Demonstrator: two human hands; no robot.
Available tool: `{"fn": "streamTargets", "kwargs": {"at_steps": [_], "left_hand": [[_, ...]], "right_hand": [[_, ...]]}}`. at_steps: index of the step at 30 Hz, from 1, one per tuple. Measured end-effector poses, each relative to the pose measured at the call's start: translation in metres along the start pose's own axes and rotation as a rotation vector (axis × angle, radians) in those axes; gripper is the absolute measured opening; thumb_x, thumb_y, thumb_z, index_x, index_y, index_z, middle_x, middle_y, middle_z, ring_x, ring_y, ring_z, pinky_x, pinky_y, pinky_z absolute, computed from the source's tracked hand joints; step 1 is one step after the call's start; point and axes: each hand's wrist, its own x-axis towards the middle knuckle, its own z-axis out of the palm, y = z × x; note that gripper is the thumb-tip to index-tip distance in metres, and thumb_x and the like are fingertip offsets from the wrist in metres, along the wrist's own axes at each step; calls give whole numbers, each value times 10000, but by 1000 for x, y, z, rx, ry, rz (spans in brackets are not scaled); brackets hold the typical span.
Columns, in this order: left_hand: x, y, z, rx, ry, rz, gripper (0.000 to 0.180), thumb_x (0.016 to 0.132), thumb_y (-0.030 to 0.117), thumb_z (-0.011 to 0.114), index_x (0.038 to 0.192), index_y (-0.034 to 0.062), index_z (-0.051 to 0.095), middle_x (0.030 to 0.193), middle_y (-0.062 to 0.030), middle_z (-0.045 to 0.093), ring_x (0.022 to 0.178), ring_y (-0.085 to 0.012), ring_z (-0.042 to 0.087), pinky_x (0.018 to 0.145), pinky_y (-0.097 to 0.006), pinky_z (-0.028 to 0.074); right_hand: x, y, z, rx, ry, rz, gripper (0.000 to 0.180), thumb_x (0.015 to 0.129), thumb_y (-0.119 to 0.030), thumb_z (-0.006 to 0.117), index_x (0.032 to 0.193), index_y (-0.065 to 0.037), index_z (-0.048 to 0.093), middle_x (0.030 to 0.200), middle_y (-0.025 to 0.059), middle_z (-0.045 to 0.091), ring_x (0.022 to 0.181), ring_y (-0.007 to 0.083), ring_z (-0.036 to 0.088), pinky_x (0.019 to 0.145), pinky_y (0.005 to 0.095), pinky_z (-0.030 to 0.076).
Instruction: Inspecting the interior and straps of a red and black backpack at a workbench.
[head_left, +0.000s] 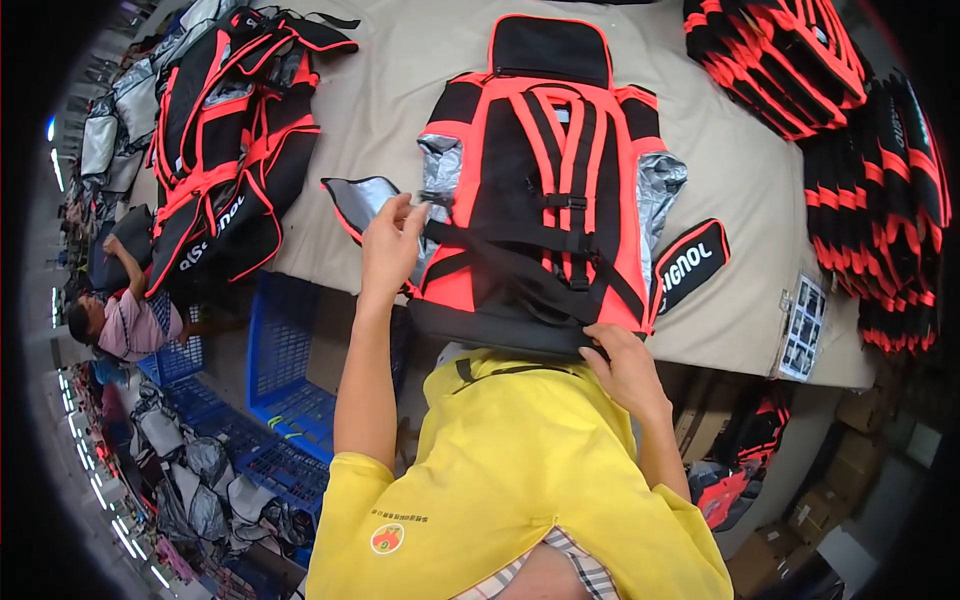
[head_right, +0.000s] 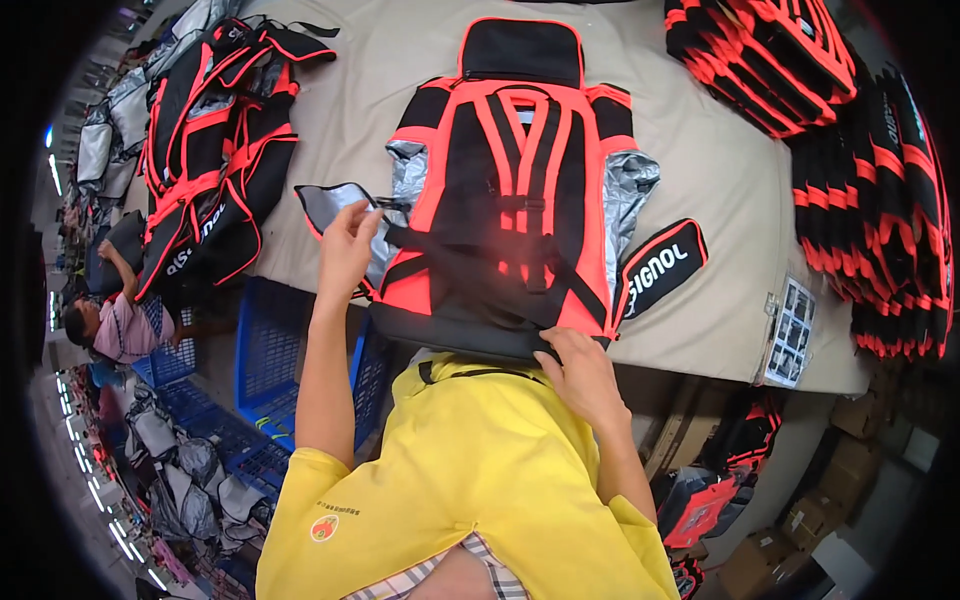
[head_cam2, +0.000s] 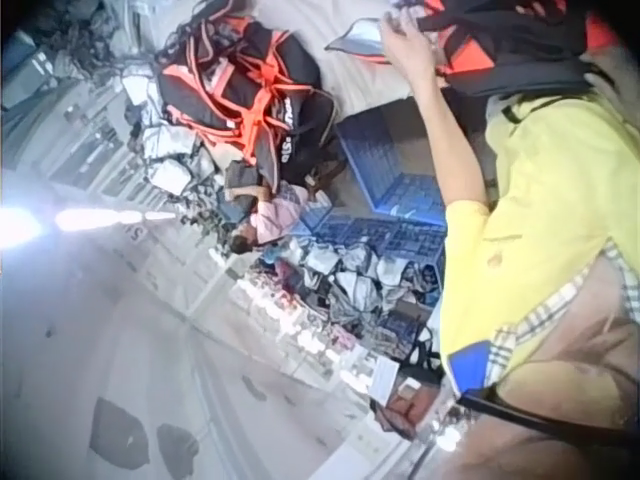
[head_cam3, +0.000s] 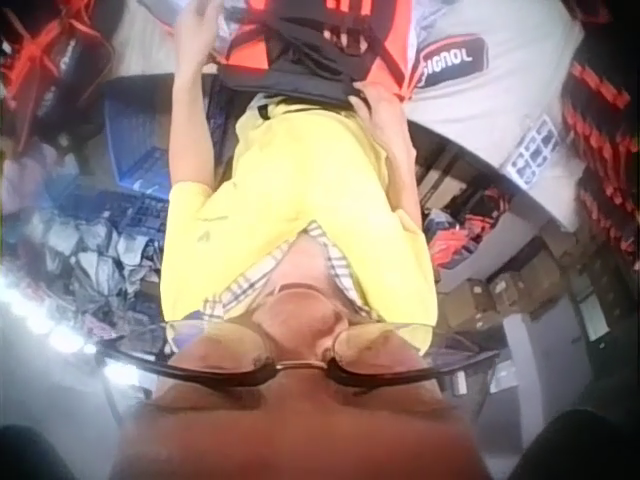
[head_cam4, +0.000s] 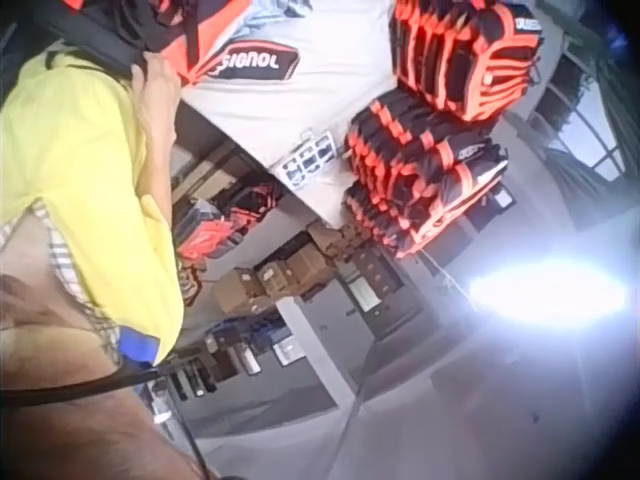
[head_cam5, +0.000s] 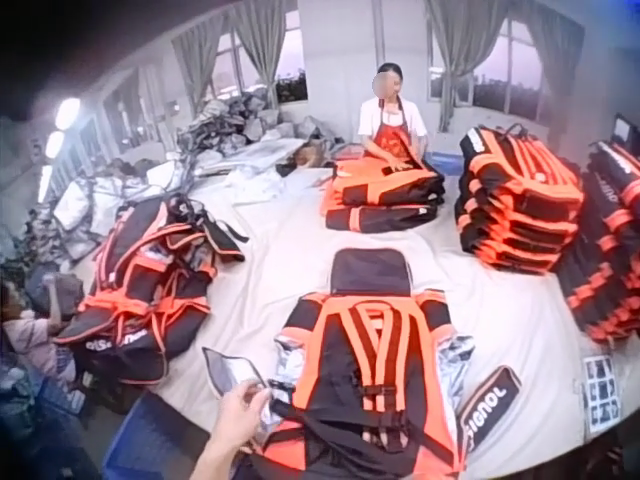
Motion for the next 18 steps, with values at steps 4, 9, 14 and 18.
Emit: {"fn": "streamTargets", "kwargs": {"at_steps": [4,9,14,18], "left_hand": [[-19,-13,0,-335,160,-74,312,1075,210,626,1262,-31,689,970,-69,754,886,-117,721,731,-274,544],[-58,-5,22,-268,86,-17,230,1075,163,609,1114,-35,718,873,-98,771,763,-129,719,712,-299,569],[-68,5,45,194,172,398,166,968,80,680,1114,12,722,959,-145,727,845,-351,696,769,-412,566],[-62,1,43,361,173,495,201,901,63,723,1101,57,712,1049,-128,669,937,-362,632,802,-450,539]], "right_hand": [[6,-6,4,-33,49,54,274,960,-158,729,1186,-3,709,1128,170,717,1086,376,668,966,452,519],[53,-29,22,-74,408,-153,292,929,-97,772,1195,-4,698,1090,162,703,1012,342,674,883,419,540],[125,-48,52,-296,358,-162,578,898,-395,822,1276,7,652,1093,156,709,1009,338,673,849,424,550],[169,-40,63,-395,60,-33,529,928,-403,790,1225,14,658,964,146,713,882,335,680,784,420,560]]}}
